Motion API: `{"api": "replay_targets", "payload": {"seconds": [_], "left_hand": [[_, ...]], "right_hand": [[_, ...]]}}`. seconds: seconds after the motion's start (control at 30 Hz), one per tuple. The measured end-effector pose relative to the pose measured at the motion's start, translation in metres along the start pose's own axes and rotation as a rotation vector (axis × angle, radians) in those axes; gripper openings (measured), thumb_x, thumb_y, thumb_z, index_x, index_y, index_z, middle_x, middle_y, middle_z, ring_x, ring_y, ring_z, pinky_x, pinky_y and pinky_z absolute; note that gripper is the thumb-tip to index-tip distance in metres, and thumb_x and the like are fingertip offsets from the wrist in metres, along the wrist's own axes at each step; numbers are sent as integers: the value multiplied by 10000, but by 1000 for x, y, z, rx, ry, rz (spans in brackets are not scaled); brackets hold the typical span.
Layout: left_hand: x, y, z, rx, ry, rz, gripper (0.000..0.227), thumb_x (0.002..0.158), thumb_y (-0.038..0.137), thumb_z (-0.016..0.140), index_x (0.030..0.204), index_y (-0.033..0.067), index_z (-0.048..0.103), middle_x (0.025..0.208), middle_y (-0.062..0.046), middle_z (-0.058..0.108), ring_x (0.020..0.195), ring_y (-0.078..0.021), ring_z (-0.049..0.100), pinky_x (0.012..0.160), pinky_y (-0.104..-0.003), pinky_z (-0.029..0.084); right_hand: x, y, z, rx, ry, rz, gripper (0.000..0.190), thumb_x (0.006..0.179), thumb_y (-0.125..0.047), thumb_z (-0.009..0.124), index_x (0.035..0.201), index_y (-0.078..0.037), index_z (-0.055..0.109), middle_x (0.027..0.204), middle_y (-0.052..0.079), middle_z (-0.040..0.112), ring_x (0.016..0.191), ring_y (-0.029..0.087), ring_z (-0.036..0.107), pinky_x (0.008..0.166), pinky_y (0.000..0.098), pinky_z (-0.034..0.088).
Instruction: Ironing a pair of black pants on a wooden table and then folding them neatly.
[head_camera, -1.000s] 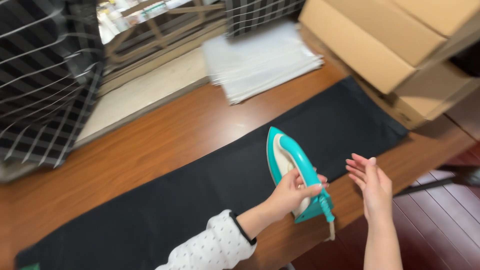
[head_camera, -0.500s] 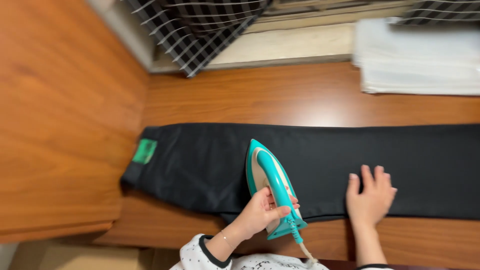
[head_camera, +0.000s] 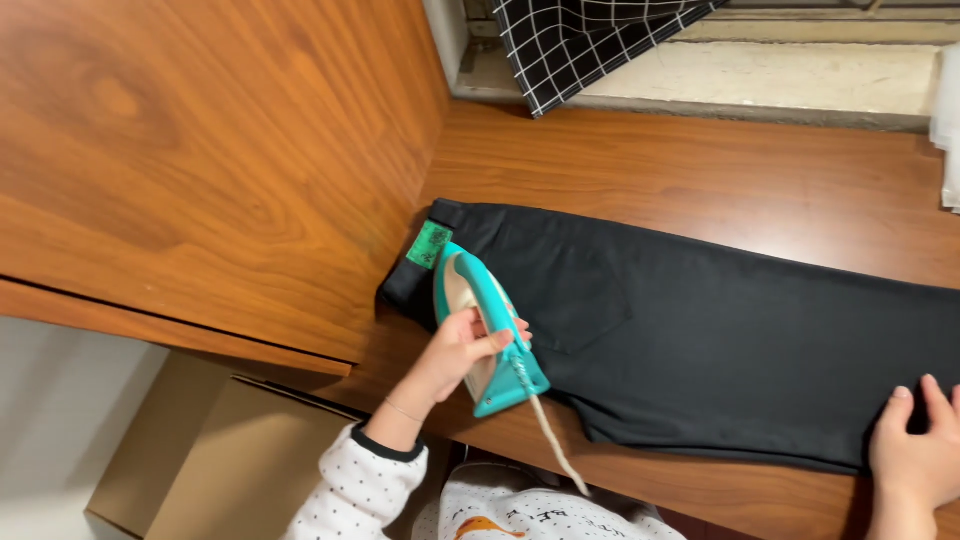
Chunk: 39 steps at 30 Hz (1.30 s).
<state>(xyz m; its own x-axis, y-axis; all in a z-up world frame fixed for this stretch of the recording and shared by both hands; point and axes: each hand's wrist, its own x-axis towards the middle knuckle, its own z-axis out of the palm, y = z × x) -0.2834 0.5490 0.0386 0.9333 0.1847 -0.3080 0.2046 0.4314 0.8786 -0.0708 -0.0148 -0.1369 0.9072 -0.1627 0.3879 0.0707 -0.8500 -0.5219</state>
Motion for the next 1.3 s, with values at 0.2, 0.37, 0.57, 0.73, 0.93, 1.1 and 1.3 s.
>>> {"api": "replay_targets", "payload": {"seconds": [0.2,0.37,0.57,0.73,0.93,1.1,1.3], "left_hand": [[-16,37,-37,70,61,-52,477,900,130,770,1319,-50,629,1282,-216,757,1157,-332,764,1009,-448,651],[-7,41,-12,229,86,-55,344,915,152,769,1186,13,610,1237,-224,796,1121,-320,807,929,-423,695],[12,34,74,399,-228,-80,292,918,185,783,1087,27,605,1154,-190,839,1024,-254,834,850,-369,702],[39,-17,191,343,-658,-133,563,877,228,902,1273,-37,601,1229,-251,753,1076,-270,754,894,-394,664],[32,-68,335,415,-1119,-168,662,853,335,756,1398,27,540,1330,-149,699,1226,-257,708,1049,-380,621],[48,-107,402,816,-1252,108,573,941,486,621,1422,175,630,1368,-94,748,1315,-235,700,1109,-360,517],[140,-150,400,1097,-761,537,446,901,373,730,1269,121,745,1351,-137,707,1296,-360,606,1135,-492,431]], "right_hand": [[4,-31,-16,87,-94,116,485,1242,-269,576,1634,13,617,1676,300,461,1494,438,419,1150,565,298],[16,47,17,-46,26,-109,376,1210,-281,738,1522,-77,785,1673,338,602,1521,482,522,1166,607,328],[-1,-179,-81,610,-255,370,291,1110,-164,683,1376,-55,722,1188,141,747,1076,173,684,988,308,543],[-27,-248,-135,1069,-471,613,410,1131,-169,518,1391,129,626,1130,406,738,1039,416,730,975,544,577],[-16,-190,-203,1055,-383,913,399,1037,-276,617,1253,58,652,1131,273,782,901,388,738,721,539,607],[-11,-94,-266,993,-161,836,390,892,106,686,1282,102,674,1137,278,760,1022,376,725,884,522,595],[13,32,-333,724,70,778,529,831,230,646,1336,78,603,1288,282,712,1232,356,671,1068,480,532]]}}
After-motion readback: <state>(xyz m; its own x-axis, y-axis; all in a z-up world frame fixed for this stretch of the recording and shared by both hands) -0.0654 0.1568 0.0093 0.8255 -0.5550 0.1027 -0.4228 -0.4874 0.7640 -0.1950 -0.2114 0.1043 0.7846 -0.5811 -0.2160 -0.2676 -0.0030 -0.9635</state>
